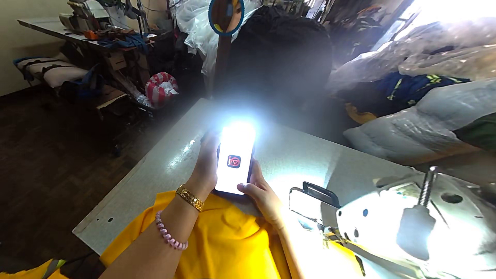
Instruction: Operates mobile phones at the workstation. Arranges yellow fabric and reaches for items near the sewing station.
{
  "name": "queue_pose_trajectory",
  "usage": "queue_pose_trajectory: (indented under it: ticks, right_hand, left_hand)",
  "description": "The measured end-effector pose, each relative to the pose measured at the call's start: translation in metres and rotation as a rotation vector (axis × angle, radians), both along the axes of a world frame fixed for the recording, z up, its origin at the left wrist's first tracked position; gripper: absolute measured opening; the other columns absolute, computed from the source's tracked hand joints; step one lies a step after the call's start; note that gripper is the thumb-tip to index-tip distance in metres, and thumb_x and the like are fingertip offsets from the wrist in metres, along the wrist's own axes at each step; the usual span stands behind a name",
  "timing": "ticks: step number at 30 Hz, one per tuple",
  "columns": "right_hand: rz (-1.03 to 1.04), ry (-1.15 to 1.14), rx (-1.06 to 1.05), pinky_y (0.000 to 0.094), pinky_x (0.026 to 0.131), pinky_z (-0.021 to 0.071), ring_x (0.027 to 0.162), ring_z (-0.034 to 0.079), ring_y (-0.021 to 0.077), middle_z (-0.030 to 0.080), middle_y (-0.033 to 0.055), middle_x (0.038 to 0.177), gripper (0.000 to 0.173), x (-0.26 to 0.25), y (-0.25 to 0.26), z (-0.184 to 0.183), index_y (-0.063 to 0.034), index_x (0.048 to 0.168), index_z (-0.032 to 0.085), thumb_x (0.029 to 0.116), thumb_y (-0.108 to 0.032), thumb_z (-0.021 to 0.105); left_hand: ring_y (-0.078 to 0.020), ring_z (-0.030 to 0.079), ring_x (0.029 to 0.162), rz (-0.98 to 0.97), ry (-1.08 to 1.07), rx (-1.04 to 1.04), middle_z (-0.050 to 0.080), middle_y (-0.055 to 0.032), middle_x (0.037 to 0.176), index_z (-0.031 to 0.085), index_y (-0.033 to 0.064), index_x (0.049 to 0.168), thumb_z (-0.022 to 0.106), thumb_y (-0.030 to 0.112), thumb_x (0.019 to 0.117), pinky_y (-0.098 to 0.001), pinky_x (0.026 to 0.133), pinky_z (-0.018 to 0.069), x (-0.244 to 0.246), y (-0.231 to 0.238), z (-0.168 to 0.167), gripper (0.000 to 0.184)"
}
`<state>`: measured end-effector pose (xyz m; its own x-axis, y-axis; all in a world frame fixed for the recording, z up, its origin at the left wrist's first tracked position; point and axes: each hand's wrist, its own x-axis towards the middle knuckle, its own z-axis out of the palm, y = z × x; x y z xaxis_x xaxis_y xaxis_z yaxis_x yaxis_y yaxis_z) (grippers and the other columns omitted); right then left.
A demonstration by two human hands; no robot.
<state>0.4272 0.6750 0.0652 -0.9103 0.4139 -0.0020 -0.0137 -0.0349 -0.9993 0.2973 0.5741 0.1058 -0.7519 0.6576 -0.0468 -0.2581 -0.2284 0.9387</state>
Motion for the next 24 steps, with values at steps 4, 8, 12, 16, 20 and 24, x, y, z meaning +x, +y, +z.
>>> queue_pose_trajectory:
  ticks: [4, 8, 12, 16, 20, 24]
  right_hand:
    - [0.001, 0.000, -0.002, 0.0243, 0.104, 0.0505, 0.128, 0.057, 0.0060, 0.051, 0.0032, 0.148, 0.094, 0.0000, -0.0004, 0.0006, -0.0180, 0.162, 0.012, 0.0821, -0.012, 0.062]
    - [-0.001, 0.008, -0.007, 0.0243, 0.104, 0.0509, 0.128, 0.057, 0.0061, 0.052, 0.0025, 0.148, 0.093, -0.0002, -0.0007, 0.0009, -0.0193, 0.161, 0.014, 0.0823, -0.011, 0.061]
    - [-0.001, 0.001, -0.003, 0.0247, 0.102, 0.0517, 0.126, 0.059, 0.0063, 0.054, 0.0022, 0.146, 0.091, -0.0005, -0.0002, 0.0012, -0.0205, 0.161, 0.015, 0.0823, -0.011, 0.061]
    - [0.000, 0.018, -0.007, 0.0248, 0.104, 0.0508, 0.128, 0.057, 0.0066, 0.052, 0.0035, 0.148, 0.092, -0.0003, -0.0002, 0.0001, -0.0178, 0.161, 0.014, 0.0832, -0.011, 0.062]
    - [-0.002, 0.020, -0.014, 0.0249, 0.103, 0.0518, 0.126, 0.059, 0.0064, 0.054, 0.0032, 0.146, 0.091, -0.0012, -0.0002, -0.0001, -0.0180, 0.161, 0.015, 0.0831, -0.010, 0.061]
    - [-0.006, 0.018, -0.017, 0.0254, 0.103, 0.0520, 0.126, 0.059, 0.0071, 0.054, 0.0035, 0.145, 0.091, -0.0010, 0.0000, -0.0008, -0.0184, 0.161, 0.015, 0.0830, -0.011, 0.061]
  left_hand:
    - [-0.0200, 0.063, 0.117, 0.005, 0.007, -0.003, 0.065, -0.0024, 0.133, 0.053, 0.0262, 0.142, 0.039, 0.055, 0.1050, -0.0462, 0.094, 0.0534, 0.0000, 0.0003, -0.0005, 0.049]
    - [-0.0197, 0.064, 0.116, 0.000, 0.011, 0.005, 0.065, -0.0027, 0.132, 0.054, 0.0260, 0.142, 0.040, 0.055, 0.1050, -0.0457, 0.094, 0.0535, -0.0001, 0.0002, -0.0005, 0.049]
    - [-0.0190, 0.065, 0.114, -0.005, 0.007, 0.017, 0.066, -0.0022, 0.130, 0.055, 0.0259, 0.140, 0.040, 0.054, 0.1053, -0.0450, 0.093, 0.0542, -0.0001, 0.0000, 0.0004, 0.048]
    - [-0.0187, 0.064, 0.115, -0.002, 0.019, 0.006, 0.065, -0.0024, 0.131, 0.054, 0.0258, 0.141, 0.040, 0.055, 0.1050, -0.0445, 0.093, 0.0541, 0.0002, -0.0001, 0.0004, 0.049]
    - [-0.0196, 0.063, 0.118, -0.004, 0.012, 0.003, 0.063, -0.0029, 0.135, 0.051, 0.0257, 0.144, 0.039, 0.054, 0.1053, -0.0460, 0.095, 0.0527, 0.0003, -0.0006, 0.0009, 0.050]
    - [-0.0198, 0.062, 0.120, 0.001, 0.016, 0.005, 0.063, -0.0021, 0.135, 0.052, 0.0262, 0.144, 0.040, 0.055, 0.1050, -0.0462, 0.096, 0.0523, 0.0006, -0.0005, 0.0001, 0.050]
